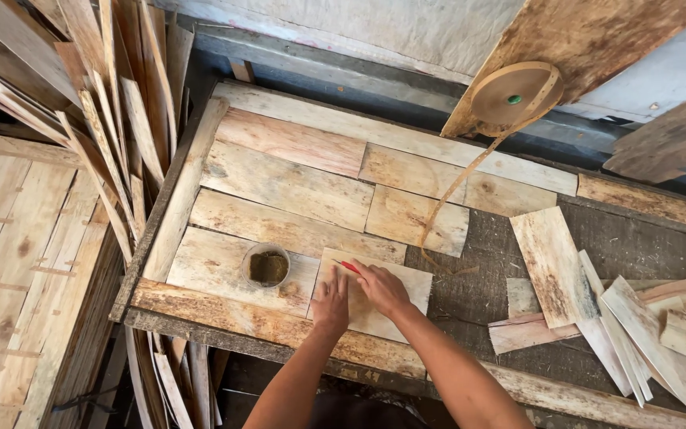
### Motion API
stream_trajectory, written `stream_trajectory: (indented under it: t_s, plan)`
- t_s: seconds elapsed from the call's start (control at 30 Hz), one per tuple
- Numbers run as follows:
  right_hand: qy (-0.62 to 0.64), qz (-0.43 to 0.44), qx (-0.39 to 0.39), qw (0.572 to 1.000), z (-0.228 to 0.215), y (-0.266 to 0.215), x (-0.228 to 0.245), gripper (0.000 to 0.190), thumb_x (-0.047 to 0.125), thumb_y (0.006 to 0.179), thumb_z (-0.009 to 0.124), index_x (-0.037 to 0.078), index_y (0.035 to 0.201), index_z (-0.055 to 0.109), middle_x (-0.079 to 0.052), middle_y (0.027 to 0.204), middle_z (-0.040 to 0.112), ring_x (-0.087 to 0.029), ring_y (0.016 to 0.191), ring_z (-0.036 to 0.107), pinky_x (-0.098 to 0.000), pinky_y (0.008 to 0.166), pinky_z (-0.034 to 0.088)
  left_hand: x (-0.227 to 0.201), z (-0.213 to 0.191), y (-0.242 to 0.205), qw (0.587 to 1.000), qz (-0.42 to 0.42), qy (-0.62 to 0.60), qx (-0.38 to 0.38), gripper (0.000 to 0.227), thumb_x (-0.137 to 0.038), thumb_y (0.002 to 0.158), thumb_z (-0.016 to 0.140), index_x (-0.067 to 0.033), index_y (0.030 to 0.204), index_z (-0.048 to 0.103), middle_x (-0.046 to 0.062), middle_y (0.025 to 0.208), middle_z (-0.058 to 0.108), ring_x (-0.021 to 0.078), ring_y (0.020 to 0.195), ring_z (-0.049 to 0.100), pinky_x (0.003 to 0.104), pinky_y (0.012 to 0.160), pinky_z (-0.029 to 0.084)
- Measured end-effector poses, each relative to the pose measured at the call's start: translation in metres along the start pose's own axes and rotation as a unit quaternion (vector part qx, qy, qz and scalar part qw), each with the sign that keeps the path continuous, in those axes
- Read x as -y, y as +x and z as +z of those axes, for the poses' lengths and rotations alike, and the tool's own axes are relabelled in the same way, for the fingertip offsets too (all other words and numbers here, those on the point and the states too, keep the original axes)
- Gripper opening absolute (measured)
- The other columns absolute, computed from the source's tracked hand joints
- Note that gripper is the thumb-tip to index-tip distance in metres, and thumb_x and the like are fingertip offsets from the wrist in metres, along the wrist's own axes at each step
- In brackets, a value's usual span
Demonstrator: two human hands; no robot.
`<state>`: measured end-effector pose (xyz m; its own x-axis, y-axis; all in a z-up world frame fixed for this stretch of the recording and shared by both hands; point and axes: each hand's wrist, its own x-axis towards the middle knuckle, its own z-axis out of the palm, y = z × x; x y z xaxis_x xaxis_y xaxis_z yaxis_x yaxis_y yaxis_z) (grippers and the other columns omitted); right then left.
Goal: The recorder is sorting and organizing thin sheets of wood veneer on a workbench, using a utility knife to score or cut a piece.
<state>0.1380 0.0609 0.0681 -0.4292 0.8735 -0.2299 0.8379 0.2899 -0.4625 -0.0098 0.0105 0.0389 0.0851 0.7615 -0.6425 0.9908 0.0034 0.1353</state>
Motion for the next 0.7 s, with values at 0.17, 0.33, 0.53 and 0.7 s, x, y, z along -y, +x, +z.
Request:
stream_trajectory:
  t_s: [0.17,0.33,0.53,0.7]
  plan:
    - [-0.041,-0.03,0.035,0.998,0.003,0.016,0.009,0.056,0.026,0.099,0.061,0.025,0.153,0.047,-0.012,0.117,0.072,-0.031,0.098,0.071,-0.044,0.084,0.059,0.0,0.006,0.002,1.0,-0.004,-0.015,-0.01,0.1,-0.02,0.092,0.071,-0.0205,0.168,0.006,0.009,0.175,-0.01,0.0346,0.15,0.027,0.057,0.102,0.052]
    - [-0.066,-0.034,0.043,0.996,0.01,0.023,0.008,0.056,0.026,0.1,0.062,0.024,0.154,0.045,-0.011,0.121,0.072,-0.031,0.098,0.072,-0.044,0.084,0.06,0.001,0.008,0.006,1.0,-0.004,-0.01,-0.017,0.099,-0.021,0.094,0.07,-0.0187,0.167,0.004,0.009,0.174,-0.01,0.0358,0.151,0.027,0.057,0.104,0.051]
    - [-0.087,-0.011,0.075,0.993,0.022,0.028,-0.001,0.058,0.031,0.101,0.06,0.029,0.156,0.041,-0.007,0.132,0.068,-0.024,0.096,0.074,-0.038,0.082,0.064,0.001,-0.005,-0.001,0.999,0.012,0.017,0.037,0.104,-0.021,0.095,0.07,-0.0143,0.167,-0.006,0.014,0.173,-0.017,0.0395,0.154,0.02,0.055,0.106,0.051]
    - [-0.086,-0.035,0.06,0.994,0.021,0.027,-0.002,0.057,0.03,0.101,0.06,0.03,0.155,0.043,-0.006,0.128,0.07,-0.025,0.096,0.074,-0.0379,0.082,0.063,0.001,-0.008,-0.004,0.999,0.006,0.007,0.035,0.104,-0.022,0.095,0.071,-0.0151,0.167,-0.004,0.013,0.174,-0.015,0.0383,0.154,0.02,0.055,0.107,0.05]
